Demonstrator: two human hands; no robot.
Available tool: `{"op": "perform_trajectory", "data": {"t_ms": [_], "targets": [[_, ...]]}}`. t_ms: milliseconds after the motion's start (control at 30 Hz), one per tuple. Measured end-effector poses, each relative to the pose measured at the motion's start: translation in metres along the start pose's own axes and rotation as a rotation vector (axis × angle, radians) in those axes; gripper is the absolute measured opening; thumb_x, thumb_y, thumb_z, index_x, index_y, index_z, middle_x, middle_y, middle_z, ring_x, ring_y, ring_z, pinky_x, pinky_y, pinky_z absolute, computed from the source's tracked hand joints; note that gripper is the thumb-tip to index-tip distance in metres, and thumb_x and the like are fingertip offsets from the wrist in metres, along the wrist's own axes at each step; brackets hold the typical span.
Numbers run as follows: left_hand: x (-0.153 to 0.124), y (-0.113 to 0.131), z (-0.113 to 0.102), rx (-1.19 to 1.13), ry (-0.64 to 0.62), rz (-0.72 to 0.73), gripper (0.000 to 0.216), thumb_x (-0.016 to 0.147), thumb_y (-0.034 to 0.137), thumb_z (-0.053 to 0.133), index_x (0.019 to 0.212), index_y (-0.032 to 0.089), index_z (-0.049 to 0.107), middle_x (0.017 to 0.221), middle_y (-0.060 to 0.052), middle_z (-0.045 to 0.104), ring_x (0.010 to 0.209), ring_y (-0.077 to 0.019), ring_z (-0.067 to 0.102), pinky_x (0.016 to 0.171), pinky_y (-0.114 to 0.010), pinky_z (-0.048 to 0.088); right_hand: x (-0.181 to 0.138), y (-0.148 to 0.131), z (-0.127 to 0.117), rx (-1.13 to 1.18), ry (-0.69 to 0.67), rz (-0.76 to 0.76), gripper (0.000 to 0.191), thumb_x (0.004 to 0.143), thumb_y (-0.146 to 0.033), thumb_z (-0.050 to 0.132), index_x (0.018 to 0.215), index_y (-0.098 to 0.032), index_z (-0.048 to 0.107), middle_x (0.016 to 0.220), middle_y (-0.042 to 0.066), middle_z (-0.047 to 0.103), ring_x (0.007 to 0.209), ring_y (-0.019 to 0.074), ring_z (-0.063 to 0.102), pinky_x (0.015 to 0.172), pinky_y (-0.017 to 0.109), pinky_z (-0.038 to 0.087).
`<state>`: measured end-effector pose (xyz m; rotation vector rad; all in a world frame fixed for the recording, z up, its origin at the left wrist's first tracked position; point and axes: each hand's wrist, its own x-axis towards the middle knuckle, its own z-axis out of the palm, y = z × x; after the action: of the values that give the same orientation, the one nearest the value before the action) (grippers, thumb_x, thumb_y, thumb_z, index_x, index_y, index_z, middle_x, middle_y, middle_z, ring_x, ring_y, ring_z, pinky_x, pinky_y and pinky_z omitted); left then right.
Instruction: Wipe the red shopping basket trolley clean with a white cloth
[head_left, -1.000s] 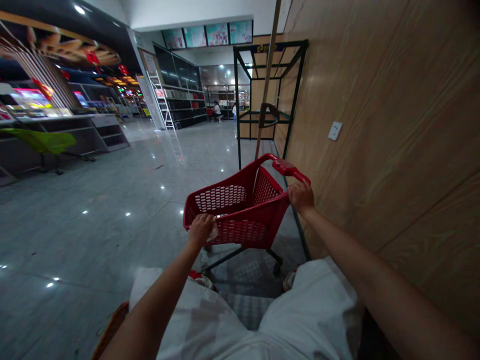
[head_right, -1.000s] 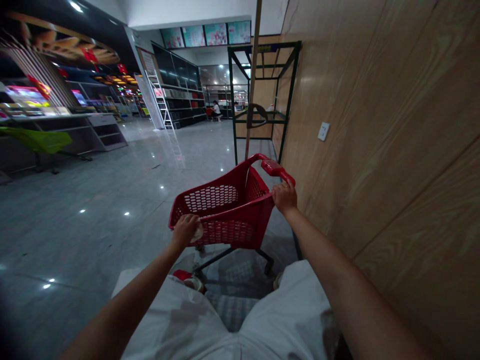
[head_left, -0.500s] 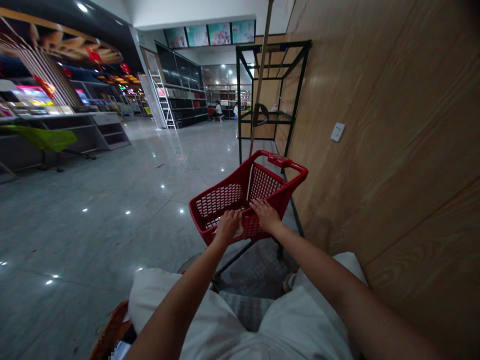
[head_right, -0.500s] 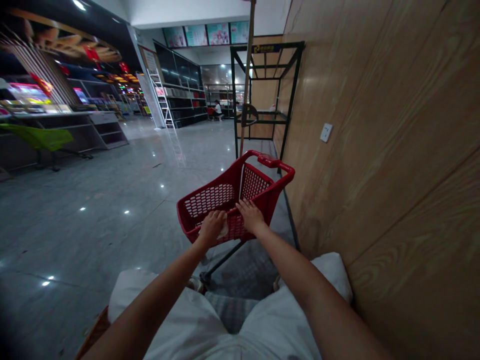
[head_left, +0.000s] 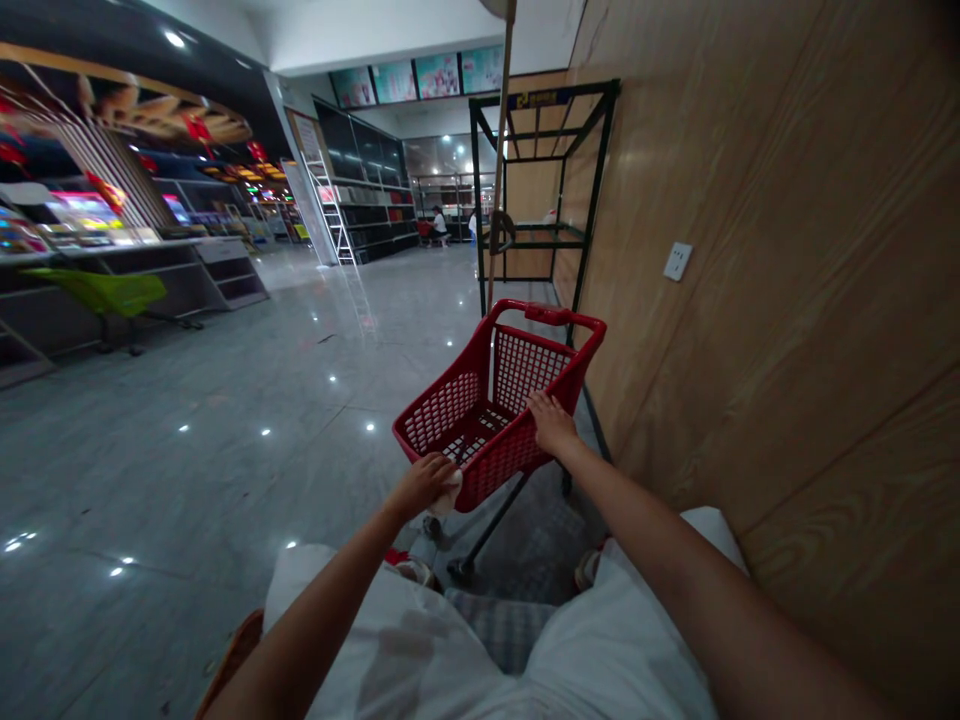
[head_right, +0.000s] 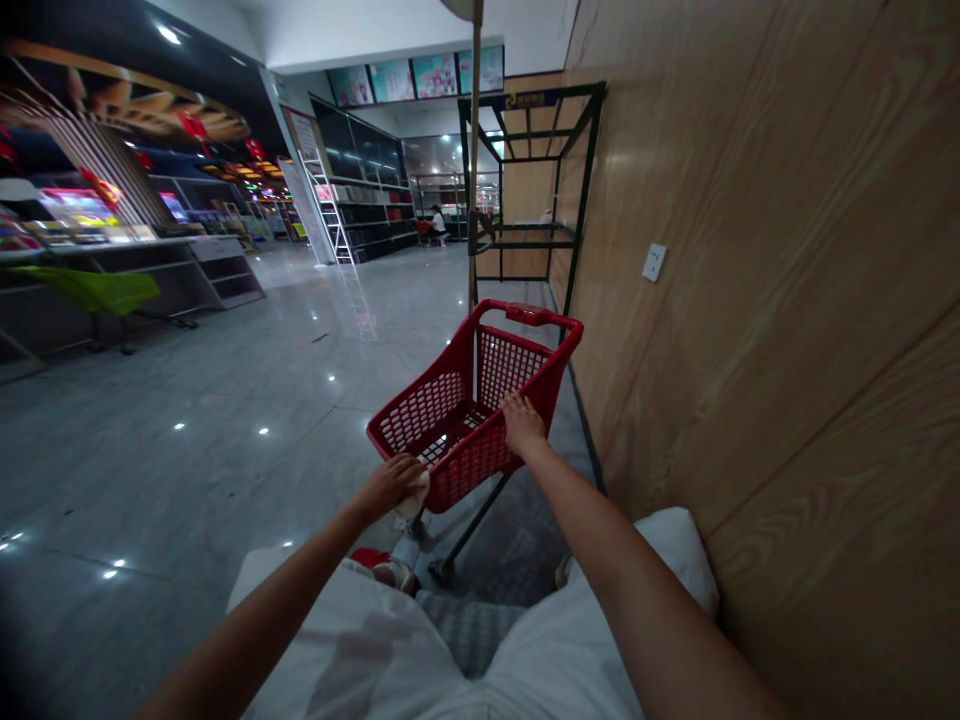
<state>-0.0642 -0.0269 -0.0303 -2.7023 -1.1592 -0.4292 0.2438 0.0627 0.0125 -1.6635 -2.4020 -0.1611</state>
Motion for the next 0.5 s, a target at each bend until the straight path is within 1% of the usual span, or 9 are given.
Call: {"op": "perform_trajectory", "data": {"t_ms": [33, 100, 167, 233, 267, 333, 400, 467, 500], "targets": [[0.002, -0.003, 0.000, -0.020, 0.002, 0.008, 0.028, 0.085, 0.028, 0.058, 0.111, 0.018, 0.057, 0.107, -0.007, 0.061, 0.106, -0.0209, 0.051, 0.093, -0.037, 0.045, 0.000, -0.005, -0.001, 0.007, -0.003, 0.024, 0.070, 0.071, -0.010, 0.049, 0.140, -0.005, 0.035, 0.150, 0.013, 0.028, 0.139, 0.0246, 0.022, 0.114, 0.040, 0.015], [0.006, -0.003, 0.002, -0.034, 0.021, -0.025, 0.025, 0.085, 0.031, 0.058, 0.105, 0.017, 0.059, 0.101, -0.007, 0.062, 0.102, -0.0207, 0.053, 0.090, -0.037, 0.046, -0.005, -0.022, -0.002, 0.030, -0.032, 0.055, 0.076, 0.068, -0.013, 0.054, 0.140, -0.001, 0.032, 0.150, 0.017, 0.025, 0.139, 0.0274, 0.021, 0.114, 0.040, 0.015], [0.010, 0.005, 0.006, -0.026, 0.042, -0.082, 0.022, 0.085, 0.032, 0.058, 0.099, 0.015, 0.060, 0.097, -0.008, 0.061, 0.098, -0.0212, 0.053, 0.089, -0.037, 0.046, -0.013, -0.049, 0.000, 0.079, -0.070, 0.005, 0.079, 0.065, -0.016, 0.058, 0.139, 0.001, 0.034, 0.148, 0.021, 0.027, 0.138, 0.0290, 0.023, 0.113, 0.041, 0.016], [0.015, 0.018, 0.009, -0.018, 0.037, -0.114, 0.020, 0.085, 0.032, 0.057, 0.096, 0.016, 0.060, 0.096, -0.008, 0.061, 0.096, -0.0209, 0.052, 0.088, -0.037, 0.046, -0.025, -0.078, 0.005, 0.161, -0.073, -0.149, 0.074, 0.064, -0.017, 0.058, 0.135, -0.003, 0.042, 0.144, 0.019, 0.036, 0.137, 0.0284, 0.025, 0.113, 0.042, 0.016], [0.019, 0.025, 0.011, -0.017, 0.021, -0.109, 0.019, 0.086, 0.032, 0.056, 0.096, 0.016, 0.059, 0.097, -0.008, 0.060, 0.095, -0.0205, 0.052, 0.087, -0.037, 0.046, -0.032, -0.091, 0.008, 0.205, -0.056, -0.237, 0.067, 0.064, -0.018, 0.058, 0.130, -0.008, 0.049, 0.139, 0.017, 0.045, 0.136, 0.0285, 0.027, 0.113, 0.045, 0.014], [0.026, 0.036, 0.012, -0.020, -0.024, -0.059, 0.019, 0.087, 0.030, 0.055, 0.100, 0.017, 0.059, 0.099, -0.007, 0.060, 0.094, -0.0200, 0.052, 0.088, -0.037, 0.045, -0.043, -0.104, 0.015, 0.280, -0.011, -0.344, 0.048, 0.065, -0.020, 0.057, 0.113, -0.015, 0.063, 0.122, 0.013, 0.061, 0.133, 0.0290, 0.032, 0.112, 0.051, 0.009], [0.032, 0.039, 0.011, -0.044, -0.067, 0.023, 0.022, 0.087, 0.028, 0.053, 0.107, 0.018, 0.057, 0.103, -0.007, 0.059, 0.098, -0.0196, 0.051, 0.090, -0.037, 0.044, -0.050, -0.100, 0.020, 0.350, 0.028, -0.392, 0.034, 0.065, -0.017, 0.055, 0.097, -0.018, 0.068, 0.107, 0.010, 0.067, 0.127, 0.0276, 0.040, 0.112, 0.052, 0.008], [0.035, 0.032, 0.008, -0.091, -0.095, 0.085, 0.025, 0.087, 0.024, 0.053, 0.111, 0.018, 0.056, 0.107, -0.007, 0.059, 0.101, -0.0189, 0.051, 0.092, -0.035, 0.043, -0.054, -0.082, 0.021, 0.421, 0.049, -0.419, 0.032, 0.062, -0.012, 0.053, 0.089, -0.019, 0.069, 0.101, 0.009, 0.068, 0.123, 0.0255, 0.045, 0.112, 0.050, 0.010], [0.036, 0.025, 0.005, -0.111, -0.102, 0.093, 0.026, 0.087, 0.022, 0.054, 0.112, 0.018, 0.056, 0.108, -0.007, 0.059, 0.103, -0.0186, 0.050, 0.092, -0.034, 0.043, -0.055, -0.069, 0.020, 0.452, 0.047, -0.432, 0.033, 0.060, -0.010, 0.053, 0.087, -0.020, 0.070, 0.101, 0.008, 0.069, 0.123, 0.0249, 0.046, 0.112, 0.050, 0.012]]}}
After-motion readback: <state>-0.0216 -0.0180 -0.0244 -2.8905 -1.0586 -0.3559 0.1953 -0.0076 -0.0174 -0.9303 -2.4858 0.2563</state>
